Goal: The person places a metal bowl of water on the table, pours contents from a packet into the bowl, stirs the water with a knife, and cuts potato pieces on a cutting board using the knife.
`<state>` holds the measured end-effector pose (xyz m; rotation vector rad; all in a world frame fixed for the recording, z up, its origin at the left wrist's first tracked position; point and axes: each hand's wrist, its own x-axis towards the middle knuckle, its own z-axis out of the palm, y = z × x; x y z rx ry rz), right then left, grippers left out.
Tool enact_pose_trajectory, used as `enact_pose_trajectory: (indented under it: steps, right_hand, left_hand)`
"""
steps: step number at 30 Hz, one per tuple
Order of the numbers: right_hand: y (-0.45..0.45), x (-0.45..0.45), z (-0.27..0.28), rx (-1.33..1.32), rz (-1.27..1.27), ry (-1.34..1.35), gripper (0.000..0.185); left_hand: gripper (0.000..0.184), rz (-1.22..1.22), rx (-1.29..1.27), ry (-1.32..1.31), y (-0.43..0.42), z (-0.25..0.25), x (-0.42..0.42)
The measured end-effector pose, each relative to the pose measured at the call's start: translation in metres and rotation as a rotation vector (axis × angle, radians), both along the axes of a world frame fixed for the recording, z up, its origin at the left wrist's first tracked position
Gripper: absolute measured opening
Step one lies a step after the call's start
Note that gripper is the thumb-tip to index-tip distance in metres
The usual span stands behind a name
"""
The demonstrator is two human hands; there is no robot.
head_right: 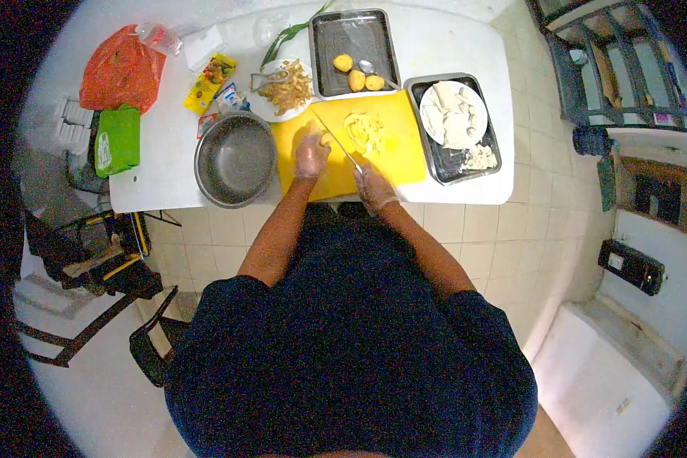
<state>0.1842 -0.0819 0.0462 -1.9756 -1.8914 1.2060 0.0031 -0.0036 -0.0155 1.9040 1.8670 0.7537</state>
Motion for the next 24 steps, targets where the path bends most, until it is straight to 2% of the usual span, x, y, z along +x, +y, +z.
enact_pose_trajectory:
  steps: [2, 4, 8, 10, 11, 14, 17, 20, 23, 24]
  right_hand:
    - [0.001, 0.000, -0.005, -0.040, 0.031, -0.023, 0.038]
    - [0.004, -0.001, -0.014, -0.107, 0.083, -0.079, 0.037]
    - [-0.002, 0.000, -0.005, -0.070, -0.017, -0.052, 0.038]
    - [-0.006, 0.004, -0.001, -0.005, -0.106, -0.028, 0.040]
    - [-0.007, 0.010, -0.004, -0.061, -0.109, -0.035, 0.041]
    - [0.000, 0.018, -0.005, -0.158, -0.137, -0.026, 0.042]
    - [0.000, 0.021, 0.008, -0.126, -0.174, 0.026, 0.042]
    - [-0.004, 0.026, 0.002, -0.080, -0.183, 0.051, 0.041]
    - [-0.007, 0.027, 0.006, -0.066, -0.207, 0.070, 0.042]
    - [-0.007, 0.028, 0.006, -0.079, -0.209, 0.069, 0.042]
  left_hand:
    - [0.019, -0.014, -0.102, 0.027, 0.006, -0.009, -0.005]
    - [0.019, -0.009, -0.066, 0.059, 0.012, -0.006, 0.001]
    - [0.020, 0.064, 0.006, -0.038, 0.015, 0.007, 0.002]
    - [0.019, 0.086, -0.052, -0.068, 0.017, 0.010, -0.001]
    - [0.019, 0.096, -0.084, -0.084, 0.015, 0.011, -0.001]
    - [0.026, 0.076, 0.160, -0.043, 0.027, 0.002, -0.002]
    - [0.043, 0.095, 0.022, -0.007, 0.048, 0.004, 0.003]
    - [0.049, 0.284, -0.212, 0.007, 0.069, 0.010, 0.013]
    - [0.047, 0.248, -0.175, 0.059, 0.078, -0.008, 0.012]
    - [0.045, 0.209, -0.243, 0.041, 0.082, -0.013, 0.012]
